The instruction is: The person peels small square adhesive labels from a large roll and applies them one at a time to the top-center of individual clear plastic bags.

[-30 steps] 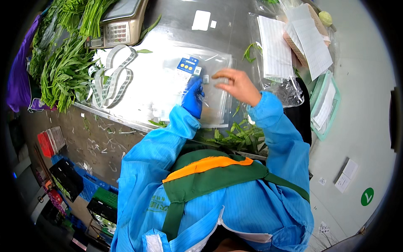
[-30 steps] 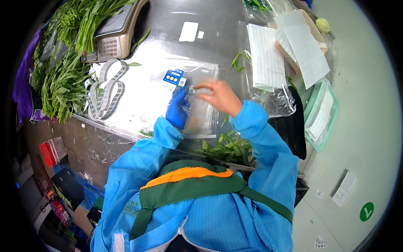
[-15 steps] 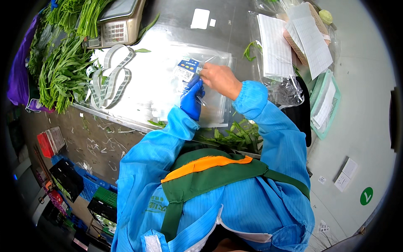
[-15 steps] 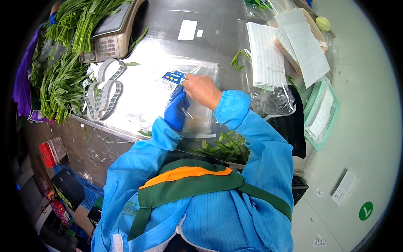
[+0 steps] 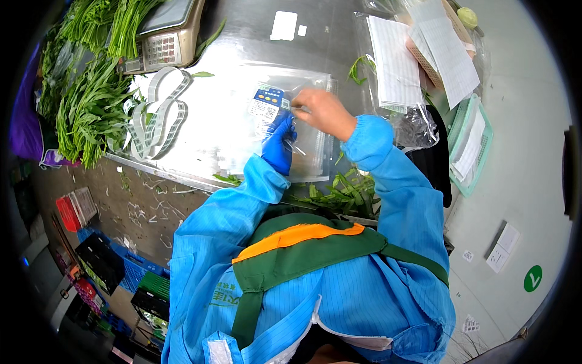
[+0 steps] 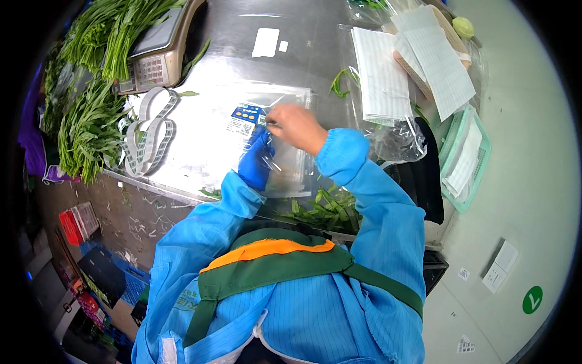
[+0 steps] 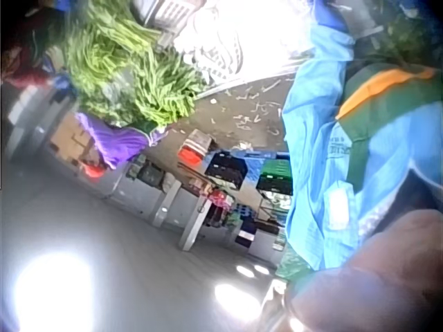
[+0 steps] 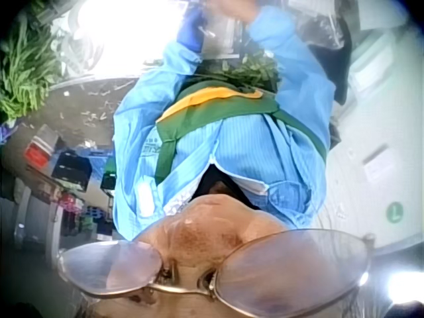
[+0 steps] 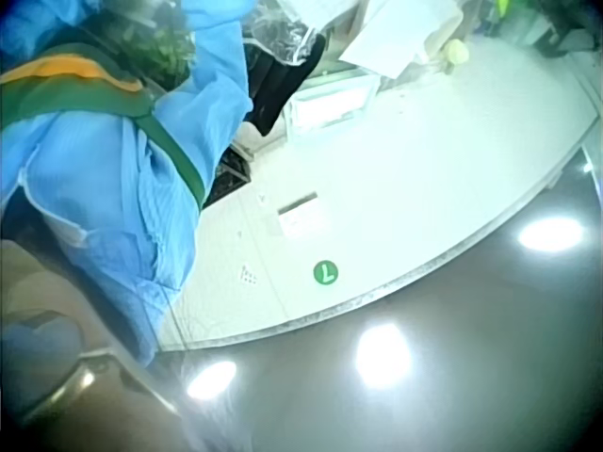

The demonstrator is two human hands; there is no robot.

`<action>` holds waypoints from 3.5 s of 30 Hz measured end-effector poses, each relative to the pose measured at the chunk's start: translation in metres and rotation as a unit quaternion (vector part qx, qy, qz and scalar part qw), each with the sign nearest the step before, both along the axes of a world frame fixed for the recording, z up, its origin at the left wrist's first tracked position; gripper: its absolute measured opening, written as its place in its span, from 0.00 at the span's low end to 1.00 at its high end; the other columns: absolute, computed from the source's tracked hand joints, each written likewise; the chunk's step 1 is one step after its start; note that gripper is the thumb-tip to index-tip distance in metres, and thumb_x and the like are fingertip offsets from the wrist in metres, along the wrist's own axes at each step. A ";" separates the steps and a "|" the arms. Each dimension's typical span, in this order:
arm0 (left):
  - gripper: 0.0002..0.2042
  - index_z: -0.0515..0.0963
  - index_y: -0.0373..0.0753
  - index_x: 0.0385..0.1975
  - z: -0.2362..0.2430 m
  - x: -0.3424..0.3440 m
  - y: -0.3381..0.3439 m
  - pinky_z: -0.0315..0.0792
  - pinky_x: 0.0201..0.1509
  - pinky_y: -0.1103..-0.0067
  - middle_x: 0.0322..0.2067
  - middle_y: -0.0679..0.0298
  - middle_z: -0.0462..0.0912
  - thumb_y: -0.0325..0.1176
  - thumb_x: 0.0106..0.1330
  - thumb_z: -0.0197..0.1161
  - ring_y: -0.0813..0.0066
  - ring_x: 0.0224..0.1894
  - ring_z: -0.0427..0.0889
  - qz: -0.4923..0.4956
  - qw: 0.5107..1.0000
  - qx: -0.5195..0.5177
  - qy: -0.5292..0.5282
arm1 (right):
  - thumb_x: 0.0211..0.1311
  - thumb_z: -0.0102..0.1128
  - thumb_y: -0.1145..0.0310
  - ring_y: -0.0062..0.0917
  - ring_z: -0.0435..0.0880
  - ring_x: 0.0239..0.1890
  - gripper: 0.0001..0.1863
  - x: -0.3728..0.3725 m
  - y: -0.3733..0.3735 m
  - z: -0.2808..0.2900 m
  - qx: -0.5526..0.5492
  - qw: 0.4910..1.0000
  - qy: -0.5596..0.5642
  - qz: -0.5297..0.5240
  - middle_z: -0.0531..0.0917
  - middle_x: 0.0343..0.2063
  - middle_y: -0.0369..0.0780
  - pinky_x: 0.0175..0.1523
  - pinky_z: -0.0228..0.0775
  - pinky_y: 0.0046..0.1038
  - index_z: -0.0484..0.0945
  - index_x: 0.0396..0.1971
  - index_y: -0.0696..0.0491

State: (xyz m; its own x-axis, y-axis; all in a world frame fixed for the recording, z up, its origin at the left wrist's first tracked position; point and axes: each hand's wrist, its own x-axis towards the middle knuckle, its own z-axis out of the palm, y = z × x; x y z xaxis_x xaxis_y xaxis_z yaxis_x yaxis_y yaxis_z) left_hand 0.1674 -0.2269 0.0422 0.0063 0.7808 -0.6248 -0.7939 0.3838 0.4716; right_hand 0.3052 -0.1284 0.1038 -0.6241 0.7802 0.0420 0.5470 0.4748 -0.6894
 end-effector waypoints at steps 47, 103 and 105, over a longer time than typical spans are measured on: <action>0.19 0.72 0.40 0.56 -0.010 0.018 -0.020 0.69 0.48 0.79 0.44 0.67 0.78 0.35 0.66 0.59 0.78 0.44 0.75 -0.041 0.996 -0.071 -0.022 | 0.63 0.54 0.68 0.37 0.81 0.28 0.11 0.009 -0.025 -0.032 0.034 0.996 -0.069 -0.050 0.81 0.31 0.41 0.30 0.72 0.36 0.79 0.43 0.52; 0.08 0.82 0.45 0.38 -0.014 -0.133 0.026 0.73 0.48 0.74 0.36 0.64 0.83 0.37 0.61 0.63 0.68 0.39 0.82 -0.556 0.503 0.375 0.545 | 0.51 0.62 0.73 0.41 0.76 0.44 0.17 -0.006 0.002 -0.021 0.073 0.992 -0.081 -0.068 0.75 0.39 0.45 0.47 0.69 0.36 0.72 0.42 0.53; 0.09 0.82 0.42 0.40 -0.004 -0.140 0.043 0.73 0.49 0.75 0.37 0.63 0.83 0.36 0.63 0.62 0.72 0.40 0.81 -0.559 0.634 0.301 0.442 | 0.51 0.64 0.76 0.36 0.80 0.40 0.14 -0.008 0.000 0.016 -0.013 0.985 0.003 -0.174 0.78 0.39 0.44 0.45 0.72 0.33 0.76 0.39 0.54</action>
